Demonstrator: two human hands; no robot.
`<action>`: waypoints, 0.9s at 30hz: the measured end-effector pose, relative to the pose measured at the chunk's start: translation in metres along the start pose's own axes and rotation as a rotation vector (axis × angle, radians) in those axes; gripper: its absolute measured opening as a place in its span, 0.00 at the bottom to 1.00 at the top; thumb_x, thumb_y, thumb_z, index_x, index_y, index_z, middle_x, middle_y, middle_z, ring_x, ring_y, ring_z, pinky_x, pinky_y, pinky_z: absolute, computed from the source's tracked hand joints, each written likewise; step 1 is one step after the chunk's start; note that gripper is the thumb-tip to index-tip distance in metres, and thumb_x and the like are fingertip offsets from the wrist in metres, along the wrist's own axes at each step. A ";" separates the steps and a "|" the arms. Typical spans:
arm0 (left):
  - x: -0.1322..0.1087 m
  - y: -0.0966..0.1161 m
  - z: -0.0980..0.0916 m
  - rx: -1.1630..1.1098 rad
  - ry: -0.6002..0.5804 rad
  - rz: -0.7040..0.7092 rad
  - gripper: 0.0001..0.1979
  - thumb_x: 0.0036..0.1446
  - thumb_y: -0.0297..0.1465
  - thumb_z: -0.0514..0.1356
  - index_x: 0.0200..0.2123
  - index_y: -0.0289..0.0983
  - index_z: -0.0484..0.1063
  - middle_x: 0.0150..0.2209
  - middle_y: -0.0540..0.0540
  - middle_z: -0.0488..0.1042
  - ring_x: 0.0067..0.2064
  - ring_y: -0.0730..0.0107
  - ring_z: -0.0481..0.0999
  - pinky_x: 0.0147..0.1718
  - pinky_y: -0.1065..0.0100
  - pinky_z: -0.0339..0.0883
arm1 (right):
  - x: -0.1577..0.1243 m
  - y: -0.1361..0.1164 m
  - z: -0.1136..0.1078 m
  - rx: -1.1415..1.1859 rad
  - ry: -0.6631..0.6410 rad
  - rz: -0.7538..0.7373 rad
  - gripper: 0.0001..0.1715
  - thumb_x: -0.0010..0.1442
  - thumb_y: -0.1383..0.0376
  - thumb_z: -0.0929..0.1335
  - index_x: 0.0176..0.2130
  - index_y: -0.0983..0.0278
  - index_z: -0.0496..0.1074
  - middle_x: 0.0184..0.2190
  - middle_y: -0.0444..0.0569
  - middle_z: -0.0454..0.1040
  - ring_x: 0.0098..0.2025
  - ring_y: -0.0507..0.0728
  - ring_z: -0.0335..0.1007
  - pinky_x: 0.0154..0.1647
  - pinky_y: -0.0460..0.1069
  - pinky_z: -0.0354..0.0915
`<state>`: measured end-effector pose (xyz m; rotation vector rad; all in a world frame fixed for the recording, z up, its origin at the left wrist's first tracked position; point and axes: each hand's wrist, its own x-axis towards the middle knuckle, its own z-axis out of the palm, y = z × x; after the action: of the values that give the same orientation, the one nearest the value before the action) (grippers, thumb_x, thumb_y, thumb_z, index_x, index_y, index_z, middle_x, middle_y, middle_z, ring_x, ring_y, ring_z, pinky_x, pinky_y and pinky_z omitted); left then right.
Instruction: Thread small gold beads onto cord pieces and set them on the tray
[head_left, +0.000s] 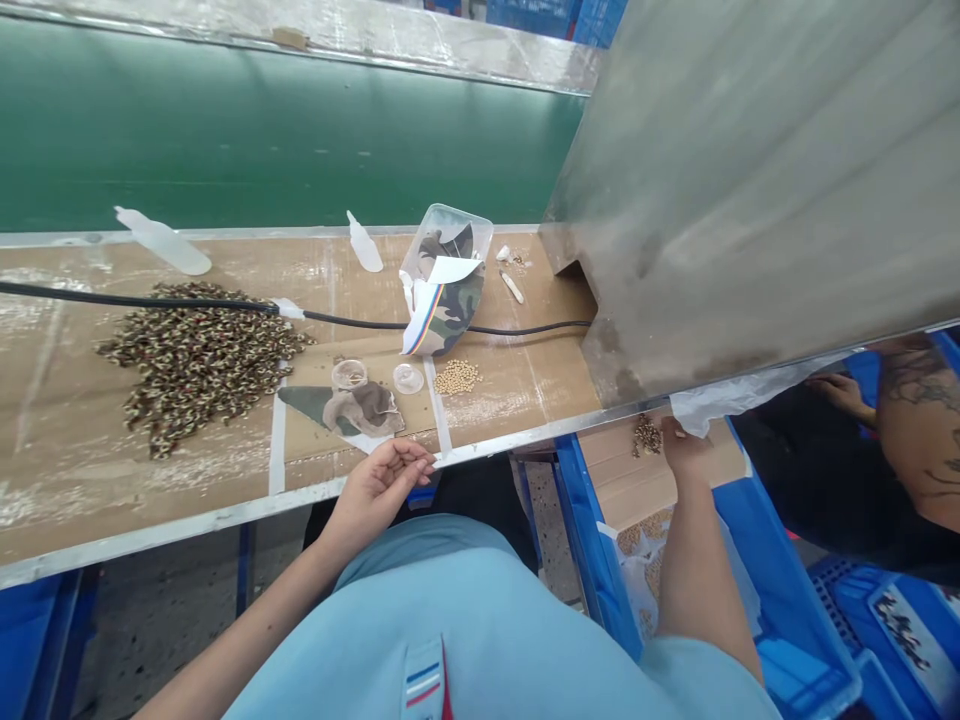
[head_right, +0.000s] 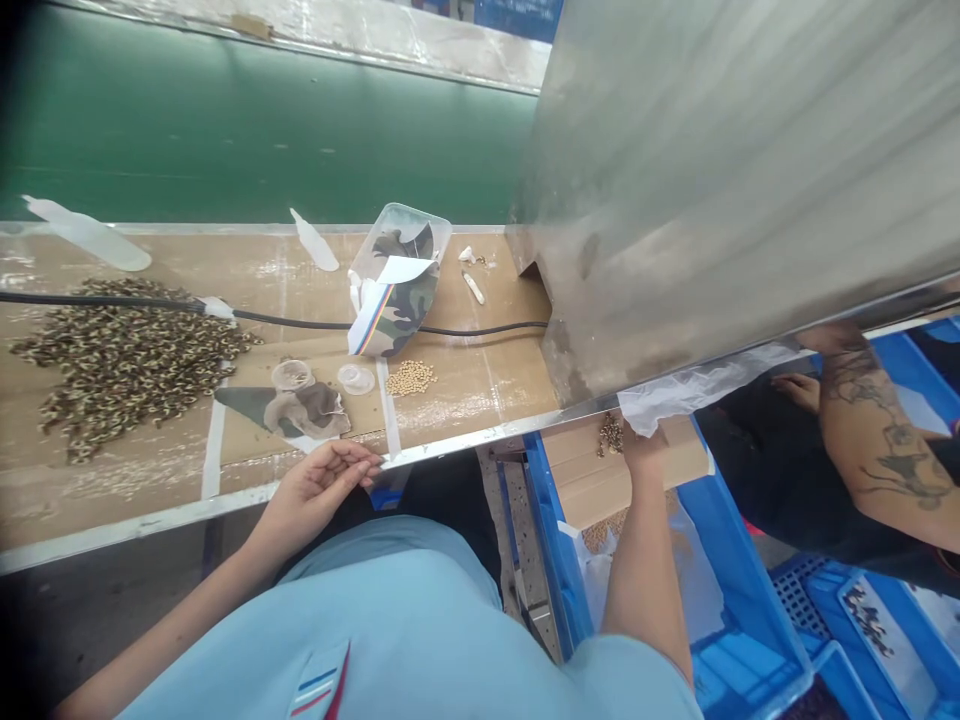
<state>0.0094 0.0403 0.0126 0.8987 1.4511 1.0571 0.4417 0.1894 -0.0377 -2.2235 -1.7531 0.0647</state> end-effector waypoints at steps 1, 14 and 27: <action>0.000 -0.001 0.000 0.000 -0.003 -0.004 0.14 0.52 0.42 0.61 0.33 0.36 0.67 0.31 0.46 0.75 0.31 0.73 0.75 0.36 0.68 0.74 | -0.008 -0.002 -0.006 0.031 -0.001 0.030 0.34 0.56 0.42 0.56 0.28 0.67 0.71 0.27 0.63 0.72 0.33 0.65 0.70 0.33 0.57 0.64; 0.003 -0.006 0.000 -0.193 -0.042 -0.004 0.14 0.51 0.40 0.62 0.33 0.34 0.66 0.29 0.49 0.71 0.32 0.76 0.73 0.34 0.69 0.71 | -0.089 -0.162 -0.024 0.729 -0.476 -0.251 0.22 0.49 0.45 0.68 0.27 0.62 0.73 0.19 0.46 0.72 0.21 0.54 0.68 0.25 0.49 0.67; 0.001 -0.010 -0.005 -0.283 -0.093 0.019 0.16 0.51 0.41 0.62 0.32 0.33 0.66 0.27 0.49 0.71 0.28 0.78 0.71 0.32 0.71 0.69 | -0.099 -0.253 0.022 0.635 -0.207 -0.533 0.15 0.58 0.55 0.64 0.31 0.64 0.74 0.28 0.49 0.74 0.26 0.52 0.68 0.30 0.48 0.67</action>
<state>0.0042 0.0374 0.0025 0.7485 1.1820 1.1849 0.1737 0.1515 -0.0065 -1.3075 -2.0086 0.6474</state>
